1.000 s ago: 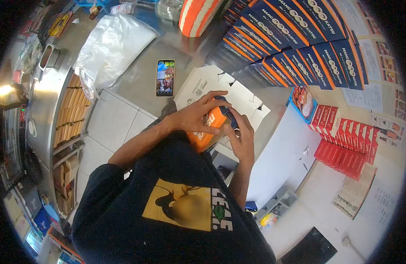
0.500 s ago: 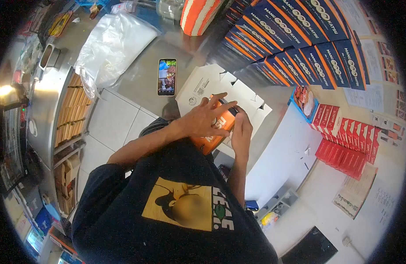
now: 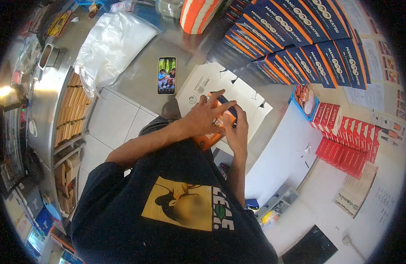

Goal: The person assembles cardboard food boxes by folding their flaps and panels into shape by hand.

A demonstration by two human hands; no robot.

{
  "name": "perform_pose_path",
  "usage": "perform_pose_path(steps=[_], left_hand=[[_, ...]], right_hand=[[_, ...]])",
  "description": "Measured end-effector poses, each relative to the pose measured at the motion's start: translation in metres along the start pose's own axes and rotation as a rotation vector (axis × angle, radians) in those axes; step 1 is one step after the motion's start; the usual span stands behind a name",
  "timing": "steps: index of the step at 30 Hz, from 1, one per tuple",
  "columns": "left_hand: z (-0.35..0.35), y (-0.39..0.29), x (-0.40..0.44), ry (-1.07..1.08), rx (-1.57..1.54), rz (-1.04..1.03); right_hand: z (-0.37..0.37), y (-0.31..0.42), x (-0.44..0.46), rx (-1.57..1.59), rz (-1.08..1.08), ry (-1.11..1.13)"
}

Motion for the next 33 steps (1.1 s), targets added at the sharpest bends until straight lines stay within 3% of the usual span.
perform_pose_path(steps=[3, 5, 6, 8, 9, 11, 13, 15, 18, 19, 21, 23, 26, 31, 33], left_hand=[[-0.001, 0.000, 0.001, 0.102, 0.099, 0.096], [0.000, 0.003, -0.001, -0.033, 0.005, -0.101], [0.003, 0.006, -0.001, -0.032, 0.006, -0.098], [0.013, 0.018, -0.004, -0.173, -0.434, 0.022], [0.019, 0.016, -0.005, -0.170, -0.435, 0.026], [0.023, 0.013, -0.005, 0.058, -0.601, 0.243], [0.006, 0.016, -0.004, -0.001, -0.652, 0.143], [0.008, 0.014, -0.004, 0.025, -0.758, 0.273], [0.007, 0.016, 0.003, -0.169, -0.922, 0.223], [0.020, 0.009, 0.005, -0.263, -1.016, 0.229], [0.024, 0.006, 0.001, -0.202, -0.930, 0.297], [0.017, 0.009, 0.000, -0.330, -0.782, 0.197], [0.028, -0.001, -0.001, -0.342, -0.711, 0.225], [0.030, -0.007, 0.000, -0.390, -0.779, 0.212], [0.032, -0.010, 0.001, -0.423, -0.778, 0.178]], right_hand=[[-0.013, -0.008, 0.007, -0.003, 0.013, -0.154], [-0.010, -0.005, 0.009, -0.017, -0.089, -0.279], [-0.008, -0.006, 0.011, -0.015, -0.090, -0.277], [0.006, -0.011, 0.013, 0.071, -0.054, -0.395], [0.010, -0.013, 0.014, 0.071, -0.059, -0.393], [0.024, -0.019, 0.016, 0.152, -0.038, -0.500], [0.026, -0.012, 0.017, 0.123, -0.058, -0.455], [0.017, 0.015, 0.014, 0.373, -0.168, -0.442], [-0.003, 0.010, 0.008, 0.177, -0.069, -0.329], [-0.010, 0.011, 0.007, 0.289, -0.073, -0.323], [-0.015, 0.011, 0.004, 0.413, -0.156, -0.289], [-0.016, 0.011, 0.005, 0.423, -0.165, -0.264], [-0.012, 0.011, 0.010, 0.377, -0.151, -0.255], [-0.001, 0.025, 0.014, 0.290, -0.144, -0.228], [-0.001, 0.026, 0.016, 0.442, -0.194, -0.093]])
Point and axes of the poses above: each hand's wrist, its own x-axis towards the middle knuckle, its own z-axis out of the back of the hand, y = z × x, the point moved 4 cm from there along x, towards the middle knuckle, and after that the axes turned 2 degrees about z, right-handed, at the moved point
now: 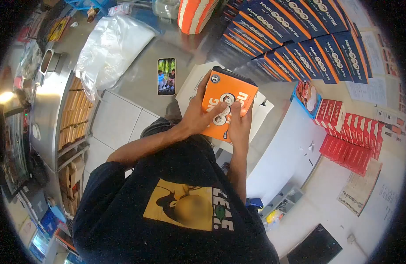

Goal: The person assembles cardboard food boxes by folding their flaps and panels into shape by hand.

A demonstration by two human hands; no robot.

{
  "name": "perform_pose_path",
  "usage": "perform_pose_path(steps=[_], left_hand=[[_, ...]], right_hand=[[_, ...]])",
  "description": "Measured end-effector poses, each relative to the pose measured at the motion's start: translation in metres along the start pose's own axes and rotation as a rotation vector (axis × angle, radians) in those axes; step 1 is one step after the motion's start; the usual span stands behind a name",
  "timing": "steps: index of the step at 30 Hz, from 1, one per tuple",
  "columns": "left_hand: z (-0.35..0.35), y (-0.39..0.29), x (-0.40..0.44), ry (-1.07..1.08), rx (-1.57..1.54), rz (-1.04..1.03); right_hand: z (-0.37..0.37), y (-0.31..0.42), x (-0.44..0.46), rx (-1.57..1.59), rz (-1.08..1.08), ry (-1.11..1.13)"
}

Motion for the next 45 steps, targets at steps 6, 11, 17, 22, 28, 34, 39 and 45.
perform_pose_path(steps=[6, 11, 17, 22, 28, 34, 39, 45], left_hand=[[0.006, -0.034, 0.030, 0.232, 0.200, -0.047], [-0.021, -0.035, 0.031, 0.412, -0.027, -0.063], [-0.056, 0.061, 0.022, 0.781, 0.585, -0.253], [-0.073, 0.175, -0.002, 1.170, 0.989, -0.504], [-0.070, 0.208, 0.005, 1.163, 0.952, -0.514], [-0.066, 0.202, 0.014, 1.151, 0.888, -0.458], [-0.067, 0.189, 0.008, 1.173, 0.890, -0.496], [-0.066, 0.194, 0.009, 1.199, 0.865, -0.486]], right_hand=[[0.033, 0.010, 0.016, -0.072, 0.177, 0.049], [0.107, 0.108, 0.017, -0.107, 0.300, -0.011], [0.238, 0.217, 0.025, 0.333, 0.729, -0.502], [0.253, 0.322, 0.112, 0.360, 0.701, -0.582], [0.252, 0.359, 0.252, 0.228, 0.557, -0.551], [0.227, 0.375, 0.261, -0.180, 0.356, -0.665], [0.241, 0.353, 0.287, -0.196, 0.239, -0.376], [0.230, 0.354, 0.263, -0.325, 0.373, -0.427]])
Point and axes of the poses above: each hand's wrist, its own x-axis towards the middle knuckle, its own z-axis out of the back of the hand, y = z × x, the point moved 4 cm from there along x, towards the middle knuckle, and after that the axes turned 2 degrees about z, right-handed, at the moved point
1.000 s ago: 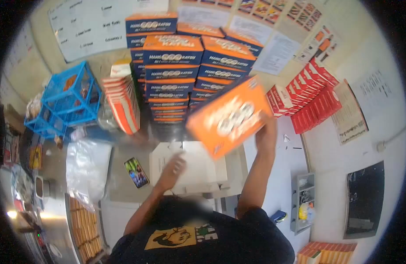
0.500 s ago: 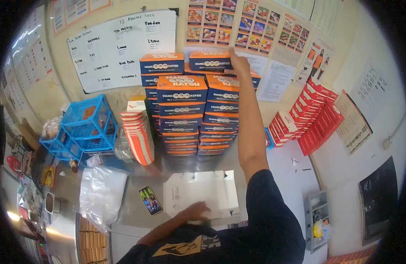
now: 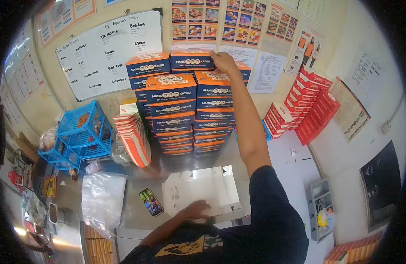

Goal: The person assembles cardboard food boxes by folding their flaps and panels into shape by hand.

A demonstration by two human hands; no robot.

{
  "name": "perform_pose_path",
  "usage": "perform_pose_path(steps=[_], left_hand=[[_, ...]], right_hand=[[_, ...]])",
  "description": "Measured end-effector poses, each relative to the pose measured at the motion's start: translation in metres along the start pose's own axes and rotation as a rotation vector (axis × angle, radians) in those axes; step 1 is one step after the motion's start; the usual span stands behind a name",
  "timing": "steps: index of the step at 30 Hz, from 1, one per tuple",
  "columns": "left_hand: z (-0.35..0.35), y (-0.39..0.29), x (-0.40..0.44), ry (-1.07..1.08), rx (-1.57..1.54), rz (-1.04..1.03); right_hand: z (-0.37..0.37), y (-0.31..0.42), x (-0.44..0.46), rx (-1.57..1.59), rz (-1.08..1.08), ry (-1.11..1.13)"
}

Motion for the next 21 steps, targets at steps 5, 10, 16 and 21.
perform_pose_path(steps=[5, 10, 16, 21], left_hand=[[-0.005, 0.006, -0.004, -0.032, -0.009, -0.043], [-0.012, 0.003, -0.004, -0.114, 0.008, -0.128], [-0.005, -0.021, 0.000, -0.083, 0.096, -0.100], [0.065, -0.033, -0.010, -0.250, -0.265, 0.027]], right_hand=[[0.014, 0.008, -0.049, 0.029, 0.277, -0.248], [-0.012, -0.010, -0.193, 0.176, 0.200, -0.200], [-0.114, -0.214, -0.366, 0.014, -0.134, 0.628], [-0.100, -0.246, -0.465, -0.258, -0.457, 0.847]])
Point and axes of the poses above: each hand's wrist, its own x-axis towards the middle knuckle, its own z-axis out of the back of the hand, y = z × x, the point moved 4 cm from there along x, towards the middle knuckle, and after that the axes turned 2 degrees about z, right-handed, at the moved point
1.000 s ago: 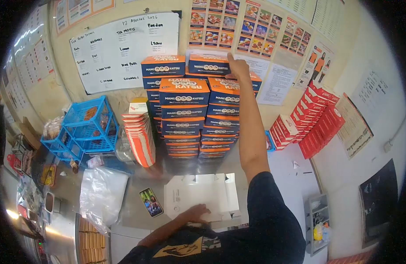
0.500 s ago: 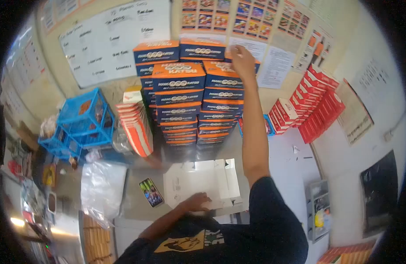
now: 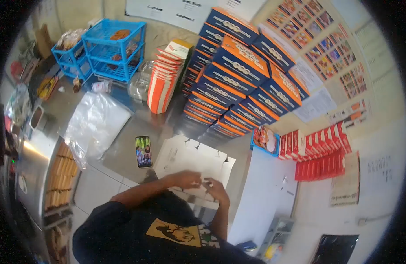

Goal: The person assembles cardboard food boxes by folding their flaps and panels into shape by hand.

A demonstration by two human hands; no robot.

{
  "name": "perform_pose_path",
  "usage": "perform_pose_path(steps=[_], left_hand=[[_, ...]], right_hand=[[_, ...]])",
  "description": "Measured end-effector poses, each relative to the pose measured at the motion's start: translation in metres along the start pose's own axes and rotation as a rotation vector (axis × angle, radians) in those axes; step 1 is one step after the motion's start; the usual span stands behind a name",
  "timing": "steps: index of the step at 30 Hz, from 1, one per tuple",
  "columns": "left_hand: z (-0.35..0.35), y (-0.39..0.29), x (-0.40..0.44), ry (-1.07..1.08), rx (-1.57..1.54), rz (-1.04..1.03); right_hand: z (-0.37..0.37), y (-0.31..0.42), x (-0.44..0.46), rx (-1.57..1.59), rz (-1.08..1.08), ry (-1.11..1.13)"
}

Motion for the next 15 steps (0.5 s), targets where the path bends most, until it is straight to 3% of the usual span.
perform_pose_path(steps=[1, 2, 3, 4, 5, 6, 10, 11, 12, 15], left_hand=[[0.044, -0.020, 0.004, -0.291, 0.007, -0.104], [0.074, -0.014, 0.018, -0.675, 0.236, -0.156], [0.139, -0.036, 0.029, -0.834, 0.324, -0.229], [0.209, -0.061, 0.033, -0.936, 0.253, 0.000], [0.280, -0.096, 0.024, -1.108, 0.156, -0.242], [0.338, -0.126, 0.026, -1.301, 0.401, -0.328], [0.483, -0.148, 0.056, -1.273, 0.340, -0.314], [0.509, -0.128, 0.074, -1.235, 0.506, -0.154], [0.521, -0.116, 0.086, -1.184, 0.667, 0.010], [0.522, -0.108, 0.084, -1.166, 0.777, 0.008]], right_hand=[[0.003, -0.013, -0.006, 0.029, -0.014, -0.034], [0.002, -0.029, -0.013, 0.067, -0.034, -0.071], [0.005, -0.038, -0.014, 0.060, -0.046, -0.065], [0.011, -0.050, -0.017, 0.033, -0.051, -0.089], [0.017, -0.056, -0.021, 0.002, -0.051, -0.117], [0.021, -0.055, -0.025, -0.009, -0.053, -0.121], [0.035, -0.055, -0.024, -0.001, -0.028, -0.177], [0.033, -0.055, -0.023, 0.004, -0.033, -0.180], [0.031, -0.052, -0.019, 0.013, -0.040, -0.184], [0.019, -0.043, -0.019, 0.045, -0.070, -0.161]])
Point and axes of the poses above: each hand's wrist, its own x-axis towards the middle knuckle, its own z-axis out of the back of the hand, y = z × x, the point moved 4 cm from there along x, towards the middle knuckle, and after that the axes turned 2 degrees about z, right-handed, at the moved point
